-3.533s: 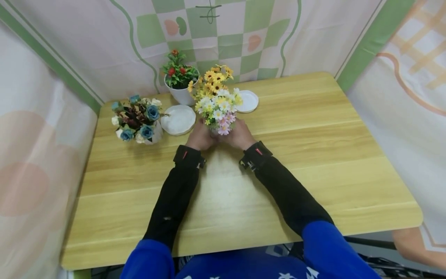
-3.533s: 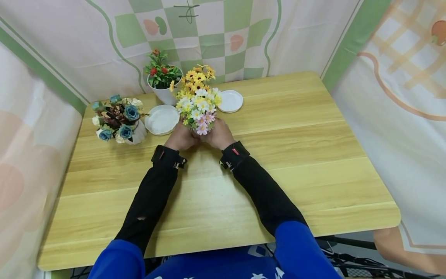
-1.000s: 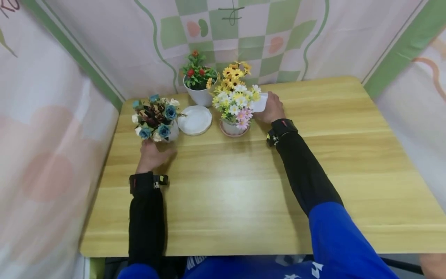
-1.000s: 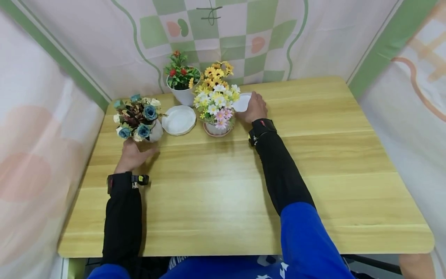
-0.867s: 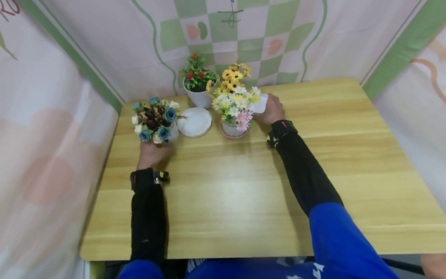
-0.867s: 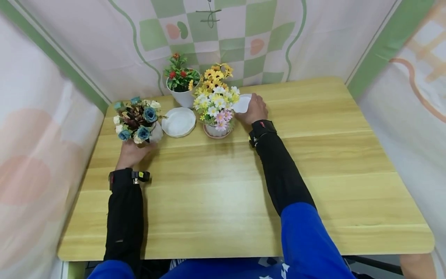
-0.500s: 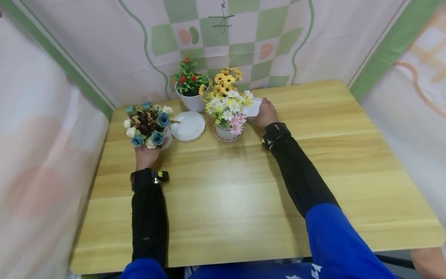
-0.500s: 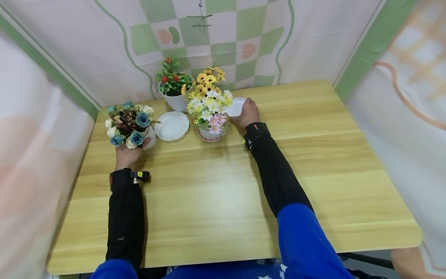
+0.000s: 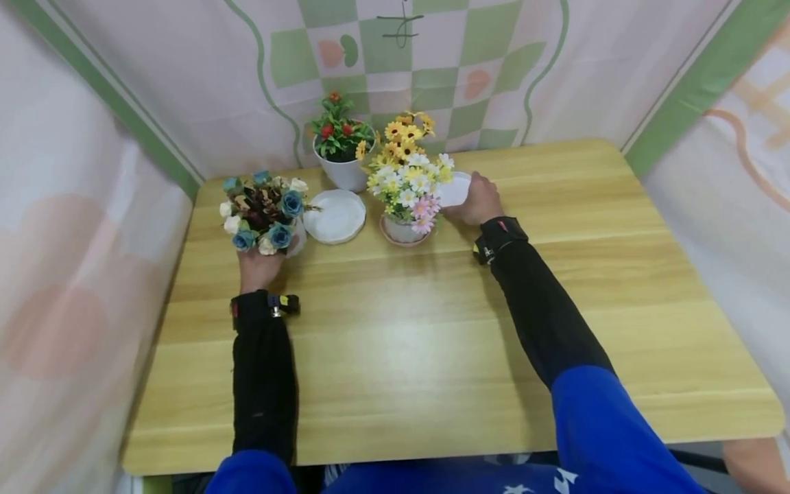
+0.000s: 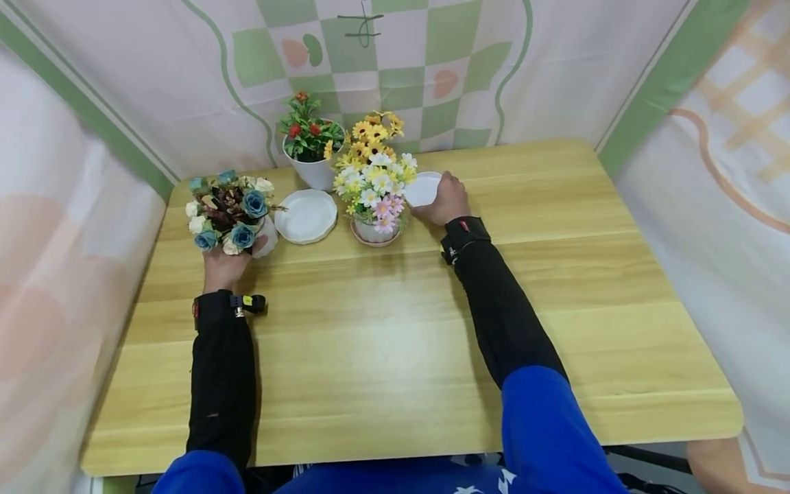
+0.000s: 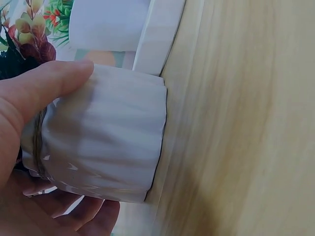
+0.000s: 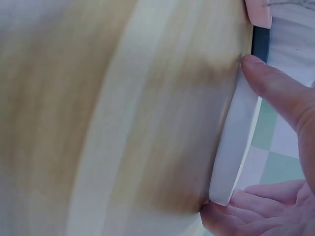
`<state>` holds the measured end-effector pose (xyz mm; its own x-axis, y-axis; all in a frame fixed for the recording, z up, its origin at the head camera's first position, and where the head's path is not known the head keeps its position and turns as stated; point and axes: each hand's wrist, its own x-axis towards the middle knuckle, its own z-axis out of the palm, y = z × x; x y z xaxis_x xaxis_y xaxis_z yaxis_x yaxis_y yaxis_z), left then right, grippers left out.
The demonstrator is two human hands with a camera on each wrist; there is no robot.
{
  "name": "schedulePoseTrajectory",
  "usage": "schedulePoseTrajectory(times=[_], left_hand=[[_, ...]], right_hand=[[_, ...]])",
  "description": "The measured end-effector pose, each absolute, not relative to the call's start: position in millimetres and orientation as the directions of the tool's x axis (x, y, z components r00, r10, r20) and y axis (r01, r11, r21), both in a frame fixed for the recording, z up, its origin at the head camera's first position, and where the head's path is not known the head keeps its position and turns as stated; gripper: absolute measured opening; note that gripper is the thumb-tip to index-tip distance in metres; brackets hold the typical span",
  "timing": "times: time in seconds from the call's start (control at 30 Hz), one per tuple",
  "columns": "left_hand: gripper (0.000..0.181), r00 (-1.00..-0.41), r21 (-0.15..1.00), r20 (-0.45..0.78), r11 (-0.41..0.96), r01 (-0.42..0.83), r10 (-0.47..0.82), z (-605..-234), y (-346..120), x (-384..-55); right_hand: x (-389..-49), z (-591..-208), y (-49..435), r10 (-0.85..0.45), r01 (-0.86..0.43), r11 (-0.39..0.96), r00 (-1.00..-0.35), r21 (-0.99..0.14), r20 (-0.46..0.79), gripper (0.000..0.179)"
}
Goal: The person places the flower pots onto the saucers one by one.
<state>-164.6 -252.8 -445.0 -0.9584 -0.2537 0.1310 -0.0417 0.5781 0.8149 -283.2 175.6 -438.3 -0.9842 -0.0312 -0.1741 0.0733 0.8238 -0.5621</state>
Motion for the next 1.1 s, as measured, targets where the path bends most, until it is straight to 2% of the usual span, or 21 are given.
schedulePoseTrajectory(times=[0.6, 0.83, 1.1], left_hand=[[0.102, -0.955, 0.852, 0.132, 0.524, -0.029, -0.267, -442, -250, -163], [0.101, -0.955, 0.85, 0.13, 0.525, -0.031, -0.266, -441, -247, -161], [0.1, -0.959, 0.847, 0.114, 0.53, -0.043, -0.26, -441, -248, -162]], right_hand=[[-251, -432, 185, -0.073, 0.066, 0.822, -0.973, -0.566, -0.219, 0.122], [-237, -439, 192, -0.116, 0.004, 0.81, -0.979, -0.587, -0.168, 0.112], [-217, -439, 196, -0.16, -0.039, 0.79, -0.976, -0.612, -0.145, 0.11]])
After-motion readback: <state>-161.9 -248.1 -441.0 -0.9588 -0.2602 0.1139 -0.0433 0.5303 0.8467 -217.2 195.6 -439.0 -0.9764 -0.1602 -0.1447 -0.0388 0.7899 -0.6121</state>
